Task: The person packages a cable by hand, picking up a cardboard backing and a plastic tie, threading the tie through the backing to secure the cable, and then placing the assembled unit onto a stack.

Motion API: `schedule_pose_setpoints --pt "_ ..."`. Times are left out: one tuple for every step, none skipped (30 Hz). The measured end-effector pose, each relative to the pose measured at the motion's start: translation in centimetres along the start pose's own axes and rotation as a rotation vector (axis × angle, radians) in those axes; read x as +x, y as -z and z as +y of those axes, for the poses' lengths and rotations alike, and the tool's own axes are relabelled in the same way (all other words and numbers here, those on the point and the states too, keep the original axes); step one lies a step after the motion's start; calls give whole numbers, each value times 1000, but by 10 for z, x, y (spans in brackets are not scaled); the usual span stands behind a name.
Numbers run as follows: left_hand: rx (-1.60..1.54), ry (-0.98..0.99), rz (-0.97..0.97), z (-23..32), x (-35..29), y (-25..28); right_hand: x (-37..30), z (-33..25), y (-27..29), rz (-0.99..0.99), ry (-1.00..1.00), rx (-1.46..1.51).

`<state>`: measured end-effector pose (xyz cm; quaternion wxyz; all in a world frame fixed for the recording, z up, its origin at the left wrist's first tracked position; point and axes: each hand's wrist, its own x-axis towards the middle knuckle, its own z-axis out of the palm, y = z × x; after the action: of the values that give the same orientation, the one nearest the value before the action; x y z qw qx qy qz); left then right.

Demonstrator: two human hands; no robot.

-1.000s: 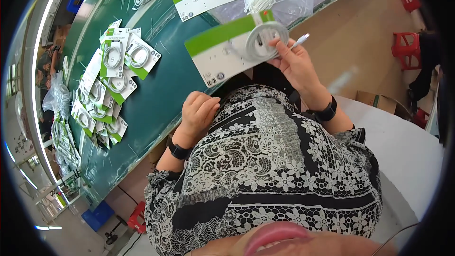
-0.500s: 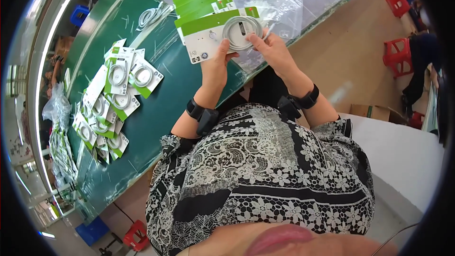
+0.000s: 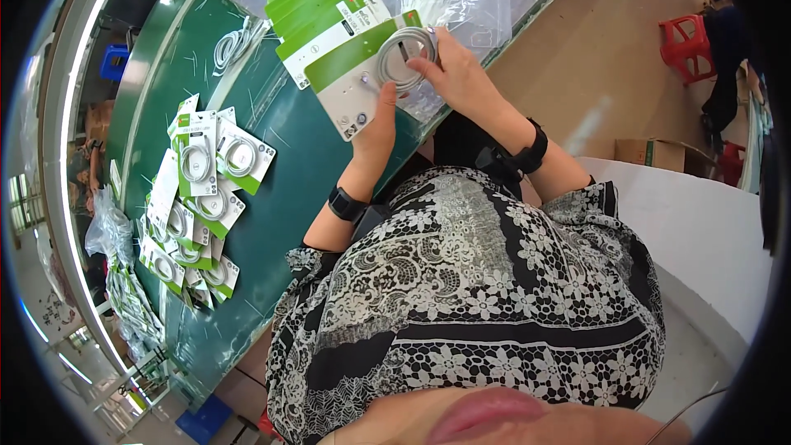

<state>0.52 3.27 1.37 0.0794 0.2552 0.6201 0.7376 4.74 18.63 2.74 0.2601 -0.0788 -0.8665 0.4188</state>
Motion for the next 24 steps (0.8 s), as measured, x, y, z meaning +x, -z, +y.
schedule_pose_setpoints --pt "2 -2 1 -2 -1 -1 0 -2 -2 -27 -47 32" --pt "4 7 1 -5 -1 2 -1 -3 -3 -54 -94 64" --pt "20 9 2 -10 2 7 1 -2 -4 -58 -102 67" --pt "35 11 3 -13 4 13 6 1 -4 -64 -97 117" --pt "51 12 4 -15 4 16 11 4 -4 -70 -93 167" --pt "51 22 3 -12 3 14 12 7 -4 -76 -90 216" --pt "-11 48 31 -7 3 11 11 8 -3 -78 -99 217" --pt "-72 67 60 0 6 8 12 8 -3 -86 -101 200" --pt "-132 87 89 3 7 8 13 8 -3 -92 -104 183" --pt "-130 90 90 3 6 9 13 8 -3 -98 -106 166" --pt "-70 58 80 3 6 10 14 9 -3 -99 -108 166" --pt "-10 27 70 3 6 11 15 10 -4 -108 -135 165" --pt "49 -6 59 3 7 13 15 12 -4 -117 -163 163" --pt "49 -5 57 1 6 15 16 12 -4 -125 -191 162" --pt "89 -7 57 -5 5 19 15 13 -4 -123 -191 161" --pt "128 -12 57 -8 6 21 14 15 -5 -116 -197 158" --pt "167 -17 57 -11 7 22 13 16 -5 -109 -203 154" --pt "166 -21 54 -13 7 24 14 17 -5 -101 -209 151" --pt "181 -21 50 -15 6 25 14 17 -5 -97 -206 150" --pt "196 -21 46 -16 5 27 14 15 -5 -99 -221 147" --pt "210 -20 40 -15 4 27 14 14 -4 -100 -238 143" --pt "209 -24 36 -14 4 26 14 14 -4 -101 -254 140" --pt "188 -12 44 -14 3 24 14 14 -4 -96 -252 139" --pt "166 0 52 -13 3 23 13 16 -5 -88 -243 128"
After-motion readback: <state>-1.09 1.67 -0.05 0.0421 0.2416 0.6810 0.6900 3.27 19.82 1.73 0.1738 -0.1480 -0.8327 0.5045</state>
